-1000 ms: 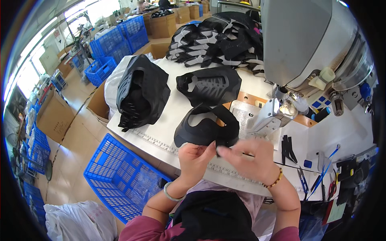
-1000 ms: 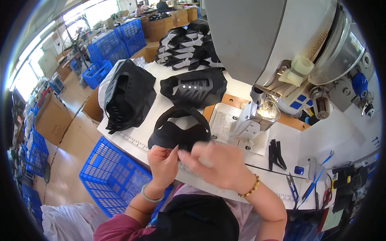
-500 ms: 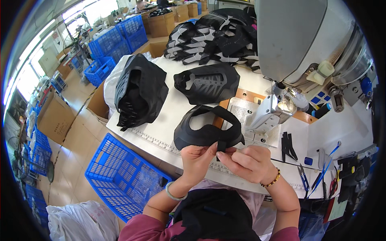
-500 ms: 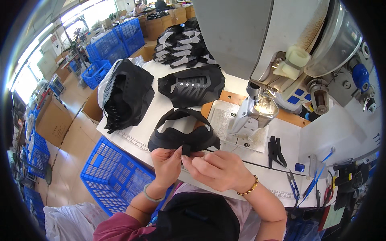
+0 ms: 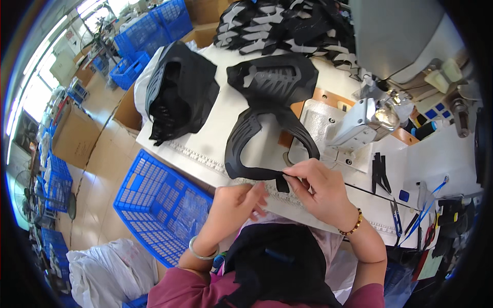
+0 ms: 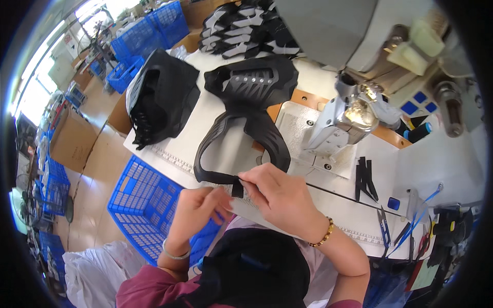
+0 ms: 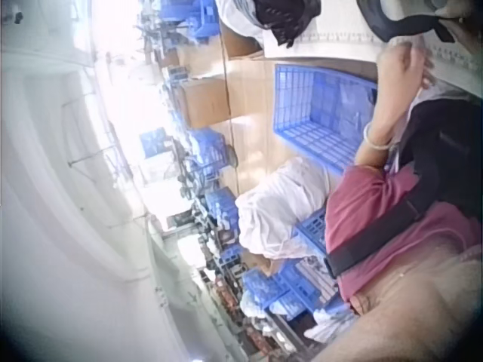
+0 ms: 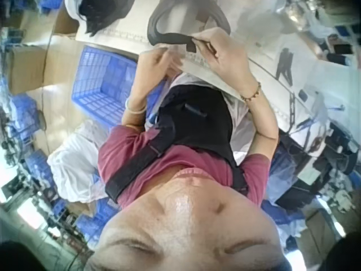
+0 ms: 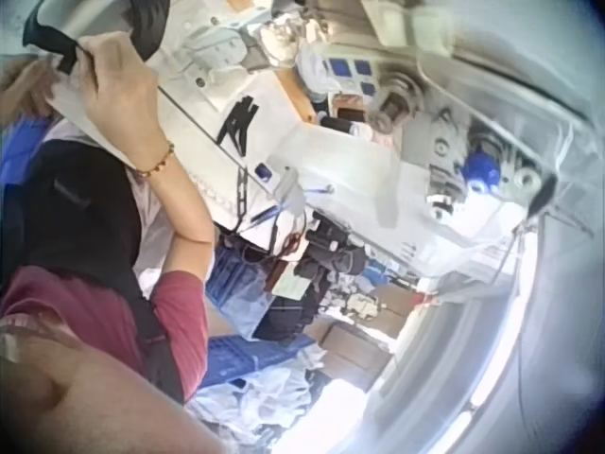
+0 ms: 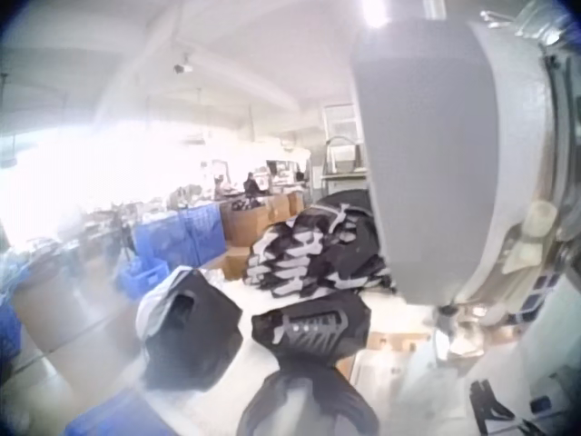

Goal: The person sews shoe upper components using a sewing machine, attaching fabric strips to the shoe pieces by guiding them under the needle and folding the assembled parts by hand.

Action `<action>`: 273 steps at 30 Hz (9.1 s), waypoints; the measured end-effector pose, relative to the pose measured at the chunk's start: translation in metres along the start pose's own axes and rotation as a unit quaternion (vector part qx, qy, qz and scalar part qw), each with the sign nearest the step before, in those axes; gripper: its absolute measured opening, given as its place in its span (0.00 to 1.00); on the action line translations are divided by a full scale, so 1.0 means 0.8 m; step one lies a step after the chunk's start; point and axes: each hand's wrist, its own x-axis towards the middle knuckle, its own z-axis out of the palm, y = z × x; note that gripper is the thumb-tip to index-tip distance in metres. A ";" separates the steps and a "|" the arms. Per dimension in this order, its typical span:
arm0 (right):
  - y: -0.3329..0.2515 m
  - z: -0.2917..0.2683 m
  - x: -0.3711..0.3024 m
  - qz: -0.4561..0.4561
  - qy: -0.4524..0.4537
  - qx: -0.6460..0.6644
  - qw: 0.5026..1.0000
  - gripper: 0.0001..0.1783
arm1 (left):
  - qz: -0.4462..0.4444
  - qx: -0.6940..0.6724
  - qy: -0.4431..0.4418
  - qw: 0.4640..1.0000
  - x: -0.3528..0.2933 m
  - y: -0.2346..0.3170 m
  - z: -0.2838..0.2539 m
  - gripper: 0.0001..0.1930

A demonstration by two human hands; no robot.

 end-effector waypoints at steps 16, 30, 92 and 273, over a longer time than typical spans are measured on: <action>0.004 0.038 -0.013 0.169 -0.089 0.181 0.965 0.09 | 0.011 -0.192 -0.060 0.979 0.006 -0.035 -0.006 0.10; 0.011 0.040 -0.013 0.042 -0.032 0.090 0.995 0.10 | 0.056 -0.470 -0.034 0.880 0.020 -0.069 0.018 0.08; 0.015 0.009 -0.011 0.273 -0.066 0.389 0.877 0.08 | 0.076 -0.246 -0.058 0.965 0.014 -0.032 0.029 0.08; 0.037 -0.073 -0.034 0.161 0.280 0.243 0.915 0.10 | 0.177 0.109 -0.264 0.942 0.147 0.173 0.101 0.10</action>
